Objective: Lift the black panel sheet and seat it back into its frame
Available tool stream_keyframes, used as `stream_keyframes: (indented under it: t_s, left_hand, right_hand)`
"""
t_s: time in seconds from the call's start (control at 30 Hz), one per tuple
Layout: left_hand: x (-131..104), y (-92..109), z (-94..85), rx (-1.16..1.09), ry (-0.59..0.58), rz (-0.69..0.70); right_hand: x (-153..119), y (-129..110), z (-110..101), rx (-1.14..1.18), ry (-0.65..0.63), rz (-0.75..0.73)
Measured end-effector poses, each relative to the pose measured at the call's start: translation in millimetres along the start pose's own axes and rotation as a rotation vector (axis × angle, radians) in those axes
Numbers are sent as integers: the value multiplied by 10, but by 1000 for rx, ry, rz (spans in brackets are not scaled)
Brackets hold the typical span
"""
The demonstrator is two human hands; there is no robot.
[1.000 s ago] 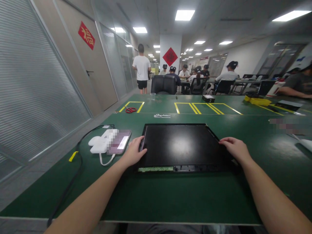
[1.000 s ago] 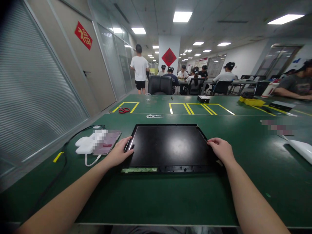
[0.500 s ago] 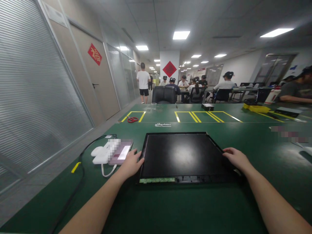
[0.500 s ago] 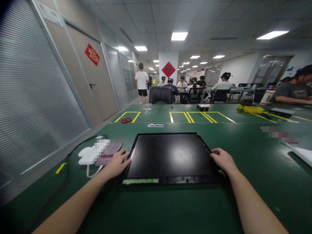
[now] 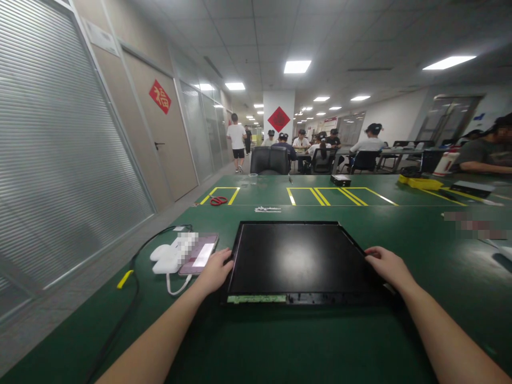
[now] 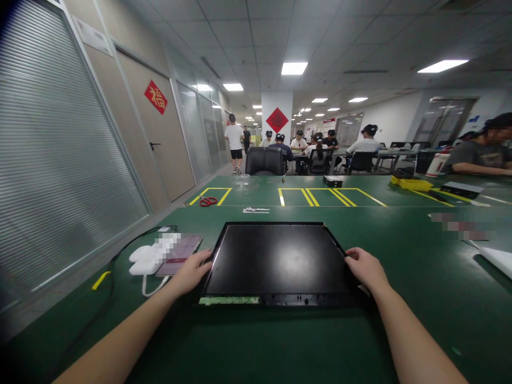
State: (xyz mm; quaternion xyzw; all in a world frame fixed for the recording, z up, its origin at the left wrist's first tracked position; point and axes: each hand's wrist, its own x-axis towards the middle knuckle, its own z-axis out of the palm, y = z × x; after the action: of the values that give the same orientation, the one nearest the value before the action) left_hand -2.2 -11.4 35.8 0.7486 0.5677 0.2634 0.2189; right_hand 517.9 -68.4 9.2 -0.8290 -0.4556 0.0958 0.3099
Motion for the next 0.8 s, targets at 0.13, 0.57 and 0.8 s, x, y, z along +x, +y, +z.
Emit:
stream_keyframes:
  t_s: [0.13, 0.57, 0.8]
  left_hand:
    - [-40, 93, -52, -318, 45, -53]
    - [-177, 550, -92, -1063, 206, -594]
    - [-165, 527, -53, -1174, 205, -608]
  right_hand:
    - [-4, 3, -7, -19, 8, 5]
    - [38, 42, 37, -52, -1, -6]
    - [30, 35, 45, -49, -27, 2]
